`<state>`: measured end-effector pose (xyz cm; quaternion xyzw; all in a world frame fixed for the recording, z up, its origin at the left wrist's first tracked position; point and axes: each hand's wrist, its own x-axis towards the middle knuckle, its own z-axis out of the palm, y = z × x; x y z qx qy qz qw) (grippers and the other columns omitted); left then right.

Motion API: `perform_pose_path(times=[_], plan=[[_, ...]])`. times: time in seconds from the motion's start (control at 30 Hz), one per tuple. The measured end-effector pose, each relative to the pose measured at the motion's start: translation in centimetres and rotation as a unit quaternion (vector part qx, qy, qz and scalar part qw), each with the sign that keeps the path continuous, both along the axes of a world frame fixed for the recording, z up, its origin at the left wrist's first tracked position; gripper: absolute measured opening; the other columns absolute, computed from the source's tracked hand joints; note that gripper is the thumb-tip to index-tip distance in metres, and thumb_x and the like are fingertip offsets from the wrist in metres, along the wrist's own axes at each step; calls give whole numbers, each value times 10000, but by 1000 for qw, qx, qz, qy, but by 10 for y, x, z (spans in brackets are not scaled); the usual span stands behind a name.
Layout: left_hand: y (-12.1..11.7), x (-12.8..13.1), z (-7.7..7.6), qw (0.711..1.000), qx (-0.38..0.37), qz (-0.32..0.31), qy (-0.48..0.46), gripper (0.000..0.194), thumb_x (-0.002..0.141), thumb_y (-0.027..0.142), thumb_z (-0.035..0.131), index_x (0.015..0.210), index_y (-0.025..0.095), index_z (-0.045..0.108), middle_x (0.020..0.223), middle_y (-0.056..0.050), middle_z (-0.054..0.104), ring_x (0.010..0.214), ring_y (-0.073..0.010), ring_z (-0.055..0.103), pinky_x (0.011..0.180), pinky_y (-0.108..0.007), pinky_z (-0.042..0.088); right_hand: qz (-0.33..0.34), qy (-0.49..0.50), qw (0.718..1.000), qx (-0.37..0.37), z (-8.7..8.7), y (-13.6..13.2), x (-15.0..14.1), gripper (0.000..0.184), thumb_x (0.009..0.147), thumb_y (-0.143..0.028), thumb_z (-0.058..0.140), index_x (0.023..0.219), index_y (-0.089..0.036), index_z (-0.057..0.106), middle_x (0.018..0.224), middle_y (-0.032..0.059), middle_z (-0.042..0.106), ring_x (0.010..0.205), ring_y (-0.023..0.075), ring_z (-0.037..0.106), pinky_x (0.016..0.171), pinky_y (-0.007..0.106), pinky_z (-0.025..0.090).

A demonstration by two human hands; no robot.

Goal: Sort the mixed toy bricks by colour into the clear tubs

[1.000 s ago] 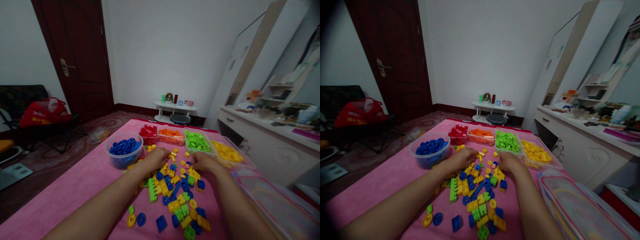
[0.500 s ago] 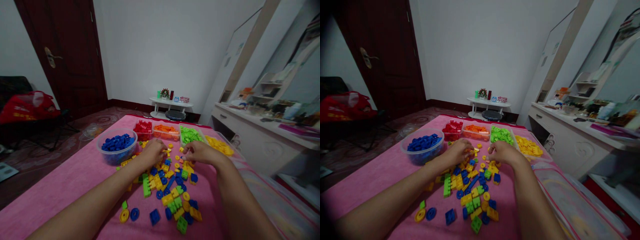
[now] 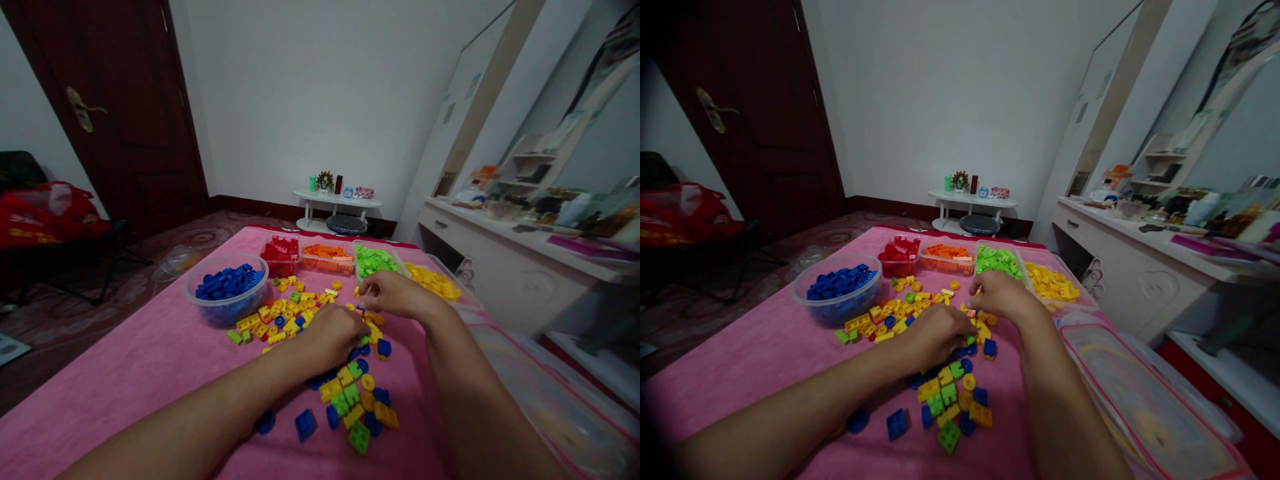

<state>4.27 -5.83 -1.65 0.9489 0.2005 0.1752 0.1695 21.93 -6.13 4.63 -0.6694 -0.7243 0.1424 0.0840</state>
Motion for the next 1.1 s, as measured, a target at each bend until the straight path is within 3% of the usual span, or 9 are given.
perform_pose_path(times=[0.13, 0.23, 0.37, 0.53, 0.73, 0.87, 1.0, 1.1], plan=[[22, -12, 6, 994, 28, 102, 16, 245, 786, 261, 574, 985, 224, 713, 896, -83, 712, 809, -229, 637, 696, -299, 445, 22, -26, 999, -43, -1, 0, -2, 236, 624, -207, 713, 860, -193, 702, 777, 22, 682, 667, 140, 602, 557, 212, 404], [43, -24, 7, 987, 26, 153, 33, 270, 770, 268, 587, 999, 212, 719, 942, -97, 708, 848, -240, 635, 709, -307, 450, 36, -20, 994, -102, -3, -2, -11, 261, 582, -123, 712, 831, -201, 713, 758, 4, 689, 649, 131, 605, 553, 206, 405], [59, -33, 6, 987, 33, 155, 27, 277, 731, 198, 599, 977, 201, 728, 1026, -103, 677, 945, -228, 610, 808, -300, 443, 62, -56, 986, -146, -6, -8, -31, 355, 527, -164, 774, 873, -225, 723, 838, 0, 706, 696, 149, 625, 564, 214, 409], [46, -31, 11, 991, 1, 127, 51, 266, 756, 253, 566, 970, 236, 722, 901, -60, 711, 812, -205, 633, 692, -280, 437, 45, -160, 973, -163, -8, -13, -53, 571, 454, -355, 833, 993, -233, 689, 939, 34, 713, 829, 222, 651, 624, 256, 431], [34, -26, 5, 989, -40, 112, 92, 250, 716, 322, 611, 909, 224, 736, 793, -54, 713, 640, -174, 600, 523, -251, 357, 62, -199, 959, -192, -6, -15, -64, 447, 507, -294, 750, 943, -212, 693, 873, 47, 724, 766, 207, 667, 565, 239, 428], [40, -26, 2, 987, -68, 137, 58, 196, 692, 284, 632, 846, 228, 740, 754, -28, 704, 641, -146, 583, 558, -232, 368, 48, -192, 967, -163, -11, -14, -61, 440, 504, -236, 703, 943, -209, 681, 889, 50, 715, 776, 207, 659, 545, 231, 410], [47, -24, 4, 977, -154, 146, -31, 161, 702, 268, 629, 794, 165, 712, 674, -20, 656, 586, -117, 541, 523, -208, 361, 43, -159, 982, -92, -20, -9, -43, 506, 503, -192, 691, 1006, -241, 656, 913, 40, 693, 801, 213, 637, 564, 239, 393], [48, -22, 6, 923, -327, 149, -142, 229, 734, 266, 616, 916, 136, 668, 682, -14, 619, 552, -99, 535, 500, -190, 391, 41, -94, 994, -37, -20, -5, -27, 498, 539, -164, 672, 1034, -217, 650, 887, 44, 678, 751, 182, 611, 571, 233, 396]])
